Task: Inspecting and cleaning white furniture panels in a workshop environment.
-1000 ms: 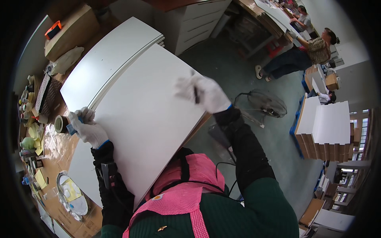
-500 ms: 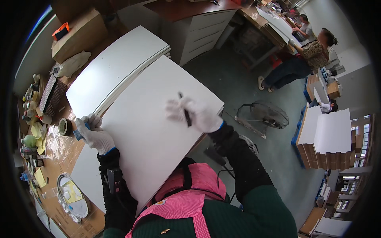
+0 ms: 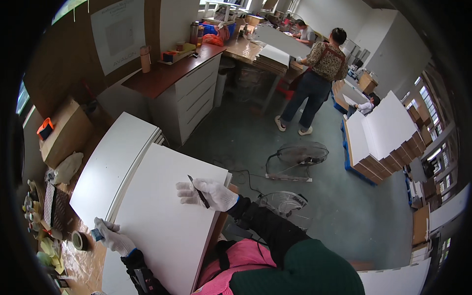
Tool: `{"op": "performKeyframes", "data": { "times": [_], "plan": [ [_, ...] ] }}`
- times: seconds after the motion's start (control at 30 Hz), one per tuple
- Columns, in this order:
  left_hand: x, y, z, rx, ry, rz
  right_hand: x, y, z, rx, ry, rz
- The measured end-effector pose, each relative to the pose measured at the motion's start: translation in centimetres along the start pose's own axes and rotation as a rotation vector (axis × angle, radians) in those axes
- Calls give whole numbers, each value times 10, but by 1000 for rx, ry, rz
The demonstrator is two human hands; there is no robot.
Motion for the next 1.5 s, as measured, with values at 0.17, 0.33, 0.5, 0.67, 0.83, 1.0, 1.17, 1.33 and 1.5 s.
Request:
{"op": "performKeyframes", "data": {
  "times": [0.17,0.33,0.5,0.67,0.83,1.0,1.17,1.33,1.5],
  "plan": [
    [8,-4,-1,-1,339,22,-16,7,5,-32,106,45],
    [5,13,-21,96,477,25,-21,17,21,0,321,-37],
    [10,25,-45,-19,716,-167,-21,23,20,-9,394,-83],
    [13,39,-51,-30,812,-185,-8,12,7,-107,146,42],
    [5,46,-58,-42,670,-147,-3,9,6,-134,27,78],
    [22,-10,-20,-50,399,-203,-9,2,4,-160,-147,168],
    [18,-1,-26,-151,485,-254,-13,6,7,-163,-125,175],
    [16,20,-38,-163,660,-174,-10,9,7,-173,-89,208],
    [30,4,-30,-80,726,-168,-19,15,1,-230,-99,229]
  ]
}}
Point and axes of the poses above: each hand's wrist, its own y-axis towards the middle knuckle, its own x-axis out of the palm, z = x × y, the point moved 6 cm from there along y, towards the middle knuckle, and after that the axes turned 14 degrees about -x, right-handed, at the moved point
